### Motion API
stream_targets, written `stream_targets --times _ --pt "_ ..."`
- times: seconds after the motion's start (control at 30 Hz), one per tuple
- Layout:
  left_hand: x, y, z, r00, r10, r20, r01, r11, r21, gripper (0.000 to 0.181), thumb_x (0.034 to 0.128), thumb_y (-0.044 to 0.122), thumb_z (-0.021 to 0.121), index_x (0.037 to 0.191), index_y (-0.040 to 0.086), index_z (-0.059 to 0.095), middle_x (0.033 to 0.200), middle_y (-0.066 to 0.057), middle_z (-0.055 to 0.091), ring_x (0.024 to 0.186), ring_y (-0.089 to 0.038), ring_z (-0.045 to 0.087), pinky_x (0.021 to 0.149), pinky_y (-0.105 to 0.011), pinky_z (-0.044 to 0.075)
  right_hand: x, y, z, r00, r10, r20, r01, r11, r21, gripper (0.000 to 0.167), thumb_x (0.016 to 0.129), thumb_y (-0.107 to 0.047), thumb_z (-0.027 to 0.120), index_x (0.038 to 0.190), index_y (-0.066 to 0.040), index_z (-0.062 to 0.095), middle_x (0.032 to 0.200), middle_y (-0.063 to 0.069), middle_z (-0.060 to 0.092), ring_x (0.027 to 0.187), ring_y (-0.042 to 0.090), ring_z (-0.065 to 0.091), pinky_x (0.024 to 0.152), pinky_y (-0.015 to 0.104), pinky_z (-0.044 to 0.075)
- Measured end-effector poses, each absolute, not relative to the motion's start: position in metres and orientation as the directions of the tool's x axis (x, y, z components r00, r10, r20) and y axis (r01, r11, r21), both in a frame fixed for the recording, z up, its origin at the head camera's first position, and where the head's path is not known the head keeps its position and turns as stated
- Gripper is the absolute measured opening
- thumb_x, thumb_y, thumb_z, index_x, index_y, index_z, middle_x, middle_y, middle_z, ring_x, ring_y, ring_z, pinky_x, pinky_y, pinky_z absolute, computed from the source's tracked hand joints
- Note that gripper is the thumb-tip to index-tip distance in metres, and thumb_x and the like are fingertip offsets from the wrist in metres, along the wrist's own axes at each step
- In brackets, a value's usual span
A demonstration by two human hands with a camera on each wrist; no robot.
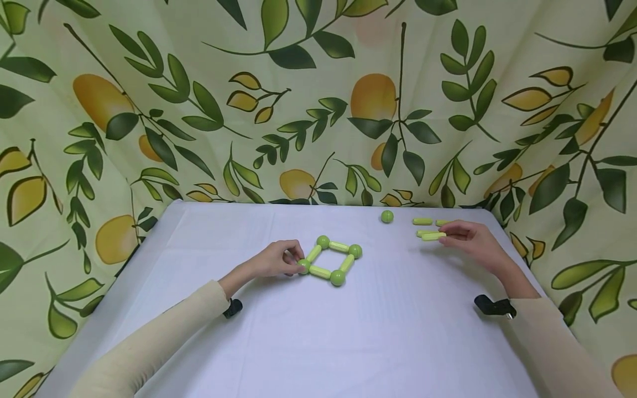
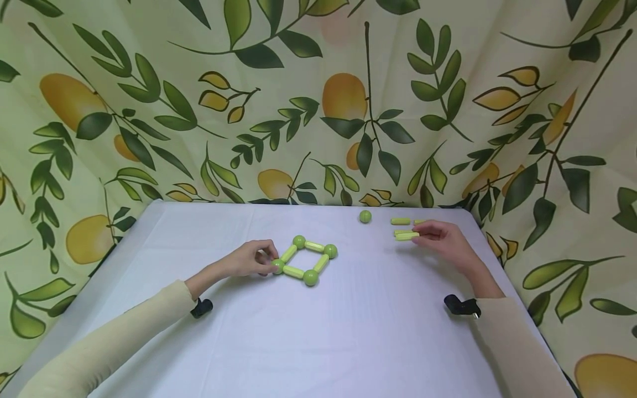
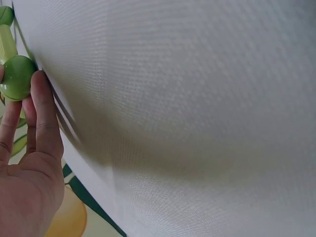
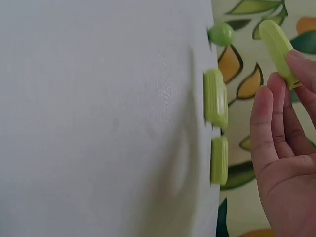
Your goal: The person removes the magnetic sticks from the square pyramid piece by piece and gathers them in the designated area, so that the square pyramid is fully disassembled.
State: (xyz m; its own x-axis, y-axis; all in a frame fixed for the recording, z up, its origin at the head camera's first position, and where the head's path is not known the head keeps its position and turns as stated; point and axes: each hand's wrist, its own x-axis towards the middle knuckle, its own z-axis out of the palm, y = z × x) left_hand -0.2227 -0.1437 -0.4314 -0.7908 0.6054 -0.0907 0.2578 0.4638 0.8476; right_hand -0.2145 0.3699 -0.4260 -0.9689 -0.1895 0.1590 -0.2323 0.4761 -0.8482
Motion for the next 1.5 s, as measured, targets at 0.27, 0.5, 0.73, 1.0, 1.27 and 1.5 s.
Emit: stream_targets --times 0.27,0.5,0.73,1.0,1.27,1.5 --pt "-0.223 -0.143 -0.431 -0.787 0.612 -0.082 0.266 0.455 0.850 0.020 0.0884 0.005 0.080 0.100 0.004 0.063 0.100 -0.010 0.062 0.081 -0.020 0.064 0.067 -0.035 0.059 -0.214 0.408 -0.428 -0.978 -0.133 0.161 -0.205 0.486 -0.850 0.032 0.093 -0.011 0.077 0.117 0.007 0.067 0.105 -0.004 0.072 0.090 0.004 0.067 0.076 0.018 0.053" --pt "-0.222 -0.143 -0.432 -0.787 0.610 -0.092 0.262 0.465 0.846 0.020 0.0891 0.005 0.079 0.100 0.004 0.063 0.100 -0.009 0.061 0.081 -0.020 0.065 0.068 -0.034 0.059 -0.217 0.428 -0.434 -0.988 -0.092 0.125 -0.156 0.572 -0.805 0.037 0.093 -0.019 0.078 0.119 0.004 0.067 0.107 -0.009 0.068 0.091 0.003 0.062 0.076 0.013 0.047" --pt "-0.222 -0.143 -0.431 -0.788 0.606 -0.108 0.244 0.468 0.849 0.020 0.0896 0.005 0.078 0.101 0.004 0.062 0.102 -0.009 0.061 0.080 -0.019 0.065 0.068 -0.035 0.059 -0.225 0.433 -0.436 -0.996 -0.063 0.067 -0.091 0.604 -0.792 0.042 0.093 -0.025 0.079 0.121 0.004 0.067 0.106 -0.009 0.068 0.090 0.006 0.059 0.072 0.019 0.049" --pt "-0.223 -0.144 -0.432 -0.782 0.616 -0.096 0.251 0.452 0.856 0.020 0.0895 0.006 0.078 0.102 0.004 0.062 0.101 -0.010 0.061 0.078 -0.019 0.065 0.068 -0.035 0.059 -0.234 0.432 -0.441 -0.996 -0.075 0.042 -0.082 0.678 -0.731 0.043 0.092 -0.025 0.080 0.121 0.005 0.068 0.116 0.013 0.064 0.090 0.008 0.056 0.071 0.019 0.049" --pt "-0.224 -0.145 -0.431 -0.780 0.617 -0.103 0.251 0.459 0.852 0.020 0.0901 0.006 0.078 0.102 0.003 0.062 0.101 -0.010 0.061 0.076 -0.019 0.066 0.067 -0.033 0.058 -0.237 0.429 -0.441 -0.997 -0.074 0.012 -0.063 0.745 -0.664 0.045 0.091 -0.029 0.080 0.121 0.003 0.068 0.115 0.019 0.067 0.092 0.010 0.057 0.071 0.019 0.049" --pt "-0.223 -0.144 -0.431 -0.778 0.621 -0.097 0.253 0.452 0.855 0.021 0.0903 0.007 0.078 0.103 0.004 0.062 0.101 -0.011 0.061 0.077 -0.020 0.065 0.066 -0.033 0.058 -0.239 0.430 -0.444 -0.998 -0.059 0.008 -0.050 0.756 -0.652 0.045 0.091 -0.030 0.080 0.122 0.002 0.069 0.117 0.021 0.066 0.091 0.005 0.058 0.071 0.021 0.050"
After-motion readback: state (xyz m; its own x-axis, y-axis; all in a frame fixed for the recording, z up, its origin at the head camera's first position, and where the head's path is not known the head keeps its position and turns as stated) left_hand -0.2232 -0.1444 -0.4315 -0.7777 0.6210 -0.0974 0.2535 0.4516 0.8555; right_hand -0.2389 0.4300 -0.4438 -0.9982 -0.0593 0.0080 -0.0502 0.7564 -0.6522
